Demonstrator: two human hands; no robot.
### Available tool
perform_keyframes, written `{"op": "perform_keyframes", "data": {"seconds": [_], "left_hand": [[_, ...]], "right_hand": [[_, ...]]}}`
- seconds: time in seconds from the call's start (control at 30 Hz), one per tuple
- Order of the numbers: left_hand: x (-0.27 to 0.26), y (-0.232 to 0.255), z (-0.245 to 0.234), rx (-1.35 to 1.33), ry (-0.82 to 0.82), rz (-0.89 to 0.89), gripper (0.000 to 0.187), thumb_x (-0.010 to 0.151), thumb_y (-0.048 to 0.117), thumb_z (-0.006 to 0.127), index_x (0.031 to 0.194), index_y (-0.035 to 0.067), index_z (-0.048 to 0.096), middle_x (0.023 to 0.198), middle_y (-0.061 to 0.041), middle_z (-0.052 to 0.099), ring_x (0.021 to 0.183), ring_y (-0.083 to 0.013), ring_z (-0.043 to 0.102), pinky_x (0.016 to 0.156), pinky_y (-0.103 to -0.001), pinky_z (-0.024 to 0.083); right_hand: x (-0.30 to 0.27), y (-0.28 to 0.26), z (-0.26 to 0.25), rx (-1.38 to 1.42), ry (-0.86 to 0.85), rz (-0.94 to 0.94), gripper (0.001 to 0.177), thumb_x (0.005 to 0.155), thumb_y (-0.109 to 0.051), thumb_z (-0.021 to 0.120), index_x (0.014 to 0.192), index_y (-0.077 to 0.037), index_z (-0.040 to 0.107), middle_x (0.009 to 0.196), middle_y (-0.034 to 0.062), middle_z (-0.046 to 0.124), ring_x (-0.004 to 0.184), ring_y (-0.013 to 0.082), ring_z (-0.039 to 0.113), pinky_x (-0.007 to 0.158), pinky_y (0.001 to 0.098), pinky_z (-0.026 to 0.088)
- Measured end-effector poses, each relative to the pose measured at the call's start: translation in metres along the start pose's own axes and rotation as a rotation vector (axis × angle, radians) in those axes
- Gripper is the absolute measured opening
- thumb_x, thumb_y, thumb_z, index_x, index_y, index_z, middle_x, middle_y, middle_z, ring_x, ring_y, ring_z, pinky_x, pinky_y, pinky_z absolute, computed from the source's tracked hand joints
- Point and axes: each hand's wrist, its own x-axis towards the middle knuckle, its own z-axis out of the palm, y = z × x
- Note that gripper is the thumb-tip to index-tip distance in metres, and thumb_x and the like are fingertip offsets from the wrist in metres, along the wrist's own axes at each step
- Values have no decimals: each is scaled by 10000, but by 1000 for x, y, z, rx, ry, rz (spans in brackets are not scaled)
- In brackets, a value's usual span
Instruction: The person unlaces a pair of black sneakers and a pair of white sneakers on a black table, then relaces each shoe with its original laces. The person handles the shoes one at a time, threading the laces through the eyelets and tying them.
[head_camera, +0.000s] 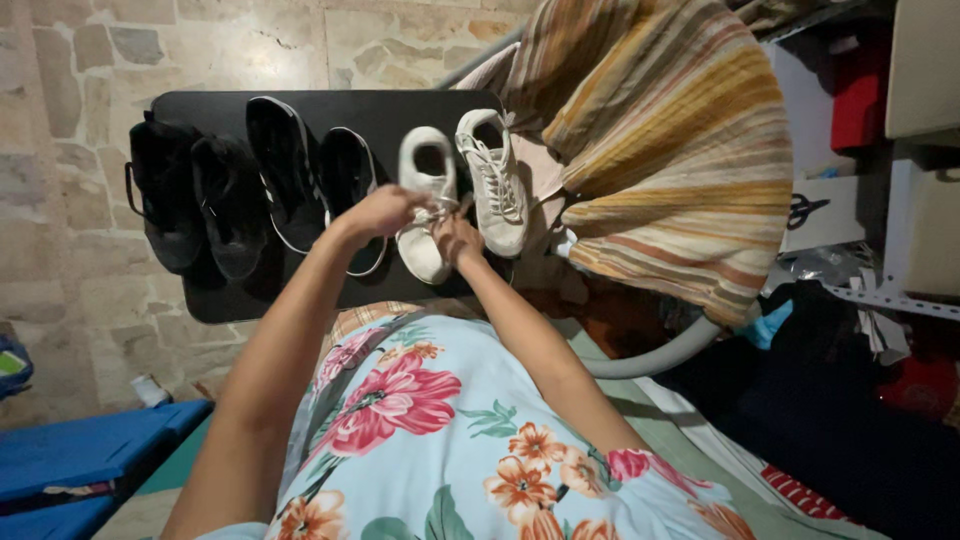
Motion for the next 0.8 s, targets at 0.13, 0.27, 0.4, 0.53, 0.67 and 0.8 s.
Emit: {"op": "perform_keyframes", "data": {"seconds": [0.13,0.27,0.4,0.53,0.67,0.8], "left_hand": [[-4,14,-5,-261,52,423,283,1102,293,535,1090,81,722,735,14,502,687,-108,430,679,-284,404],[-26,24,-24,-966,-164,594,254,1169,248,549,1116,26,661,763,49,491,685,-76,443,682,-249,379],[-60,34,-49,-680,-39,344,416,1062,390,469,1160,97,748,597,96,394,492,-31,329,464,-208,264],[-77,41,-47,-619,-150,486,363,1122,332,519,1122,16,698,638,48,481,560,-58,405,522,-229,324],[-83,47,-38,-113,-44,395,331,1092,324,578,1027,43,739,737,89,616,653,7,517,606,-173,394],[-93,52,-42,-150,133,152,299,1064,297,465,921,162,690,710,80,551,559,-40,404,483,-229,337]], "right_hand": [[-13,-18,-14,-3,199,-160,831,959,-498,513,1605,-135,136,1585,315,361,1063,401,690,915,515,521],[-29,-28,-26,89,175,37,1049,916,-465,497,1626,56,-74,1118,281,737,993,444,722,915,501,551],[-42,-35,-42,78,76,7,1140,858,-535,574,1580,67,-71,1130,292,706,1003,446,700,890,512,532],[-50,-38,-48,79,116,-101,1112,897,-524,558,1589,95,-55,1114,305,709,988,459,707,874,518,537],[-43,-35,-41,80,79,-60,1134,909,-596,533,1581,118,-36,1104,300,722,993,450,711,879,518,535],[-26,-32,-29,52,109,-22,1096,931,-605,508,1579,113,-6,1110,293,720,999,440,713,885,506,540]]}}
